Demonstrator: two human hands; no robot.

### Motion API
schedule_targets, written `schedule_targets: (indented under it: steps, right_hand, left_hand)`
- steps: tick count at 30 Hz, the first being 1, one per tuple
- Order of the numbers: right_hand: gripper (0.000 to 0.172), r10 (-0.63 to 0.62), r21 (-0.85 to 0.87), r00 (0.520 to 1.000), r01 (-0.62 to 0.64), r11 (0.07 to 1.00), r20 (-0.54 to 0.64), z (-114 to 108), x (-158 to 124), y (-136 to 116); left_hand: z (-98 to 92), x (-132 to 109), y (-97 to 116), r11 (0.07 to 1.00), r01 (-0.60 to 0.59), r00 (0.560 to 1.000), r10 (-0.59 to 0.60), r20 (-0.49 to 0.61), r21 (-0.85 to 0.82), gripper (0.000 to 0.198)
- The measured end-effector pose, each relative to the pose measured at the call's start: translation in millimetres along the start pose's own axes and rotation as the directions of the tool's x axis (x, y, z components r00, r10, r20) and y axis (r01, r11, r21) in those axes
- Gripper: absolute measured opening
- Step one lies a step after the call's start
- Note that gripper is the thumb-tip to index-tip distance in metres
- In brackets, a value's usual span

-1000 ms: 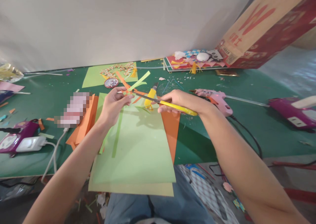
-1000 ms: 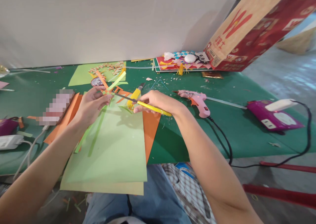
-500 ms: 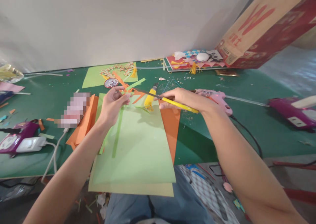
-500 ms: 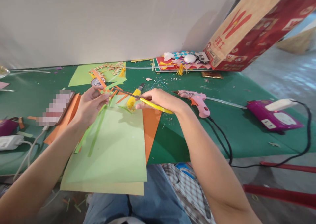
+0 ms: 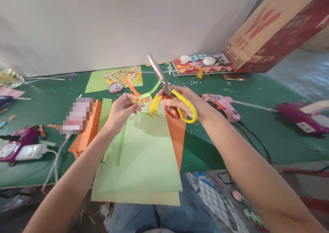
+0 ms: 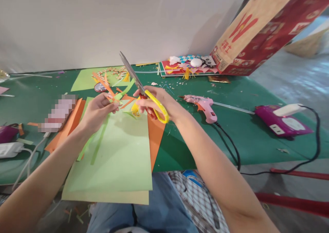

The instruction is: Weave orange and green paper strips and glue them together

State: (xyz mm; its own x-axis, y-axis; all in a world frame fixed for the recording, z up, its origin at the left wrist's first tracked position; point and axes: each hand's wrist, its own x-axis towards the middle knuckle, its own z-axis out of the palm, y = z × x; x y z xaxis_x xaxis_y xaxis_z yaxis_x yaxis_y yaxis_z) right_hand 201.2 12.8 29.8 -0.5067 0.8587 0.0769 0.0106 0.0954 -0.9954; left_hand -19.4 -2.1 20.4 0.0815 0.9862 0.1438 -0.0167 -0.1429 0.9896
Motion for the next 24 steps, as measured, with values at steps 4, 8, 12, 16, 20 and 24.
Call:
schedule_targets:
  steps: [4, 8, 12, 16, 20, 24]
  right_hand:
    - [0.041, -0.016, 0.069, 0.999, 0.020, 0.997, -0.044, 11, 7, 8]
    - [0.043, -0.027, 0.100, 1.000, 0.028, 0.995, -0.012, 20, 7, 7]
    - [0.045, 0.010, 0.109, 1.000, -0.010, 0.994, 0.006, 23, 8, 9]
    - [0.047, 0.033, 0.108, 0.999, -0.035, 0.994, 0.018, 22, 9, 13]
    - [0.050, 0.037, 0.116, 0.999, -0.041, 0.992, 0.038, 21, 9, 15]
    - [0.047, 0.032, 0.067, 0.999, -0.033, 0.997, 0.012, 19, 9, 12]
  left_hand:
    - [6.0, -5, 0, 0.998, 0.039, 0.985, -0.048, 0.168, 0.056, 0.028]
    - [8.8, -6, -2, 0.994, 0.044, 0.971, -0.065, 0.229, 0.096, 0.028]
    - [10.1, -6, -4, 0.996, 0.034, 0.974, -0.052, 0.222, 0.083, 0.032]
    - [10.8, -6, -2, 0.994, 0.015, 0.975, -0.038, 0.217, 0.105, 0.030]
    - [11.2, -6, -2, 0.992, 0.028, 0.977, -0.054, 0.206, 0.125, 0.032]
    - [10.9, -6, 0, 0.993, 0.012, 0.989, -0.029, 0.146, 0.118, 0.031]
